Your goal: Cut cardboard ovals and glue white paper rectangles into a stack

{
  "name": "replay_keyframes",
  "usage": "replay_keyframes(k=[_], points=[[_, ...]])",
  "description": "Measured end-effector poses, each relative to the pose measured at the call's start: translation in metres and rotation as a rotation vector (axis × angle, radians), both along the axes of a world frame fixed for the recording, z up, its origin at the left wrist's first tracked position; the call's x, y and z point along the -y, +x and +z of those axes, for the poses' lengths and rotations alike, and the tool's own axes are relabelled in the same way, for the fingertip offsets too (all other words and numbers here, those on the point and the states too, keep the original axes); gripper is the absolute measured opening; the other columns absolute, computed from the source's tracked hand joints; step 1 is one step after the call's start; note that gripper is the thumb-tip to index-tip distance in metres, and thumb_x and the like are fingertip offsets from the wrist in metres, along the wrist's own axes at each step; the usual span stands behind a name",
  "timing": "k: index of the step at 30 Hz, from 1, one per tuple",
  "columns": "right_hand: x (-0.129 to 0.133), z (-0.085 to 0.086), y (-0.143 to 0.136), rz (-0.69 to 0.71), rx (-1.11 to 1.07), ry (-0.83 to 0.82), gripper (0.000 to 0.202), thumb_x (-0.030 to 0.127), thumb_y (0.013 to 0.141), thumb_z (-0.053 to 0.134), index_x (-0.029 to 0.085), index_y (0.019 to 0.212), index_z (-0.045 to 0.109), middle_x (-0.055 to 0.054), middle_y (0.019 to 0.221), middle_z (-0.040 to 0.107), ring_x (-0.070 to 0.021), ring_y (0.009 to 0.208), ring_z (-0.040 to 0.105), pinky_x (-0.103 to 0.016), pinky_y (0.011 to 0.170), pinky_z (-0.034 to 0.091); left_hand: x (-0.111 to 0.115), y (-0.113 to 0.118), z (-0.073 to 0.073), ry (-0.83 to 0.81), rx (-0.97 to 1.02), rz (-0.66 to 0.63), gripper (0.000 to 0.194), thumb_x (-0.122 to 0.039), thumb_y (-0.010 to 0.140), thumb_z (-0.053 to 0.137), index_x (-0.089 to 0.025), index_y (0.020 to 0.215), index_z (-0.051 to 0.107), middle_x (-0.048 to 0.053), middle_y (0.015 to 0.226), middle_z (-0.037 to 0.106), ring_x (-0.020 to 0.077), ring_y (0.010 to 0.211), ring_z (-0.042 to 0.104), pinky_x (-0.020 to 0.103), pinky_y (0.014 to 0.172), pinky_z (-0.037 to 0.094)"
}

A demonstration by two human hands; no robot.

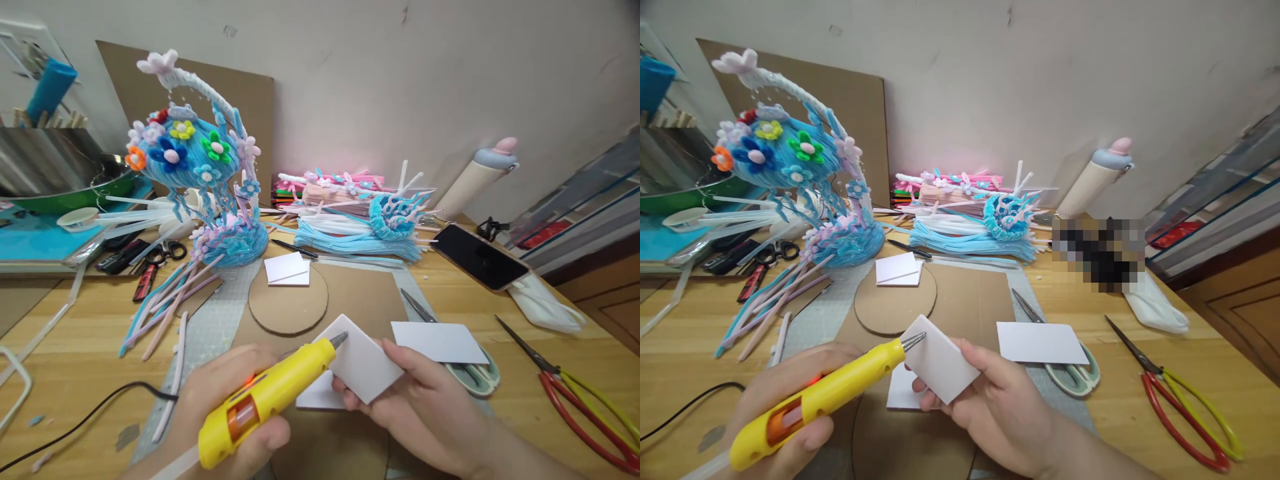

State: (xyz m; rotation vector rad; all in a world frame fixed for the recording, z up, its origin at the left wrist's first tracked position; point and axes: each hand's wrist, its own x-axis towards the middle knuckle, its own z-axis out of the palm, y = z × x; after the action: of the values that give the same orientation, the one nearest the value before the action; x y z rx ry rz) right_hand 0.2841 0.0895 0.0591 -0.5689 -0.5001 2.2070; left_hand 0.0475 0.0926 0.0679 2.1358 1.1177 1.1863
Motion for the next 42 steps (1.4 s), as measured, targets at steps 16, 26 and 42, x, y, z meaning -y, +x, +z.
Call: replay_keyframes(k=[16,26,42], points=[[0.004,-0.002,0.000,0.112,0.102,0.115,0.046,0.042,0.083,0.067,0.020,0.120,0.050,-0.015,0.111,0.065,-0.0266,0.096,0.067,-0.026,0.063,0.052,-0.002,0.000,-0.002,0.054,0.080,-0.015,0.015,-0.042,0.082,0.055,-0.029,0.088,0.061,0.002,0.066,0.065,0.0216,0.057,0.062,0.035,0.049,0.050],[0.007,-0.003,-0.001,0.100,0.091,0.105,0.047,0.043,0.083,0.067,0.021,0.120,0.050,-0.015,0.111,0.067,-0.0262,0.096,0.068,-0.026,0.063,0.053,-0.001,0.001,0.004,-0.011,0.041,0.058,0.043,-0.067,0.080,0.041,-0.029,0.062,0.050,0.000,0.049,0.047,0.0201,0.046,0.042,0.037,0.043,0.029],[0.006,0.002,0.002,0.050,0.031,0.172,0.042,0.047,0.086,0.061,0.022,0.120,0.056,-0.015,0.113,0.068,-0.0218,0.094,0.069,-0.021,0.061,0.052,-0.004,-0.003,-0.006,0.037,0.042,0.048,0.043,-0.068,0.080,0.041,-0.029,0.063,0.045,-0.001,0.048,0.041,0.0204,0.045,0.039,0.039,0.045,0.027]])
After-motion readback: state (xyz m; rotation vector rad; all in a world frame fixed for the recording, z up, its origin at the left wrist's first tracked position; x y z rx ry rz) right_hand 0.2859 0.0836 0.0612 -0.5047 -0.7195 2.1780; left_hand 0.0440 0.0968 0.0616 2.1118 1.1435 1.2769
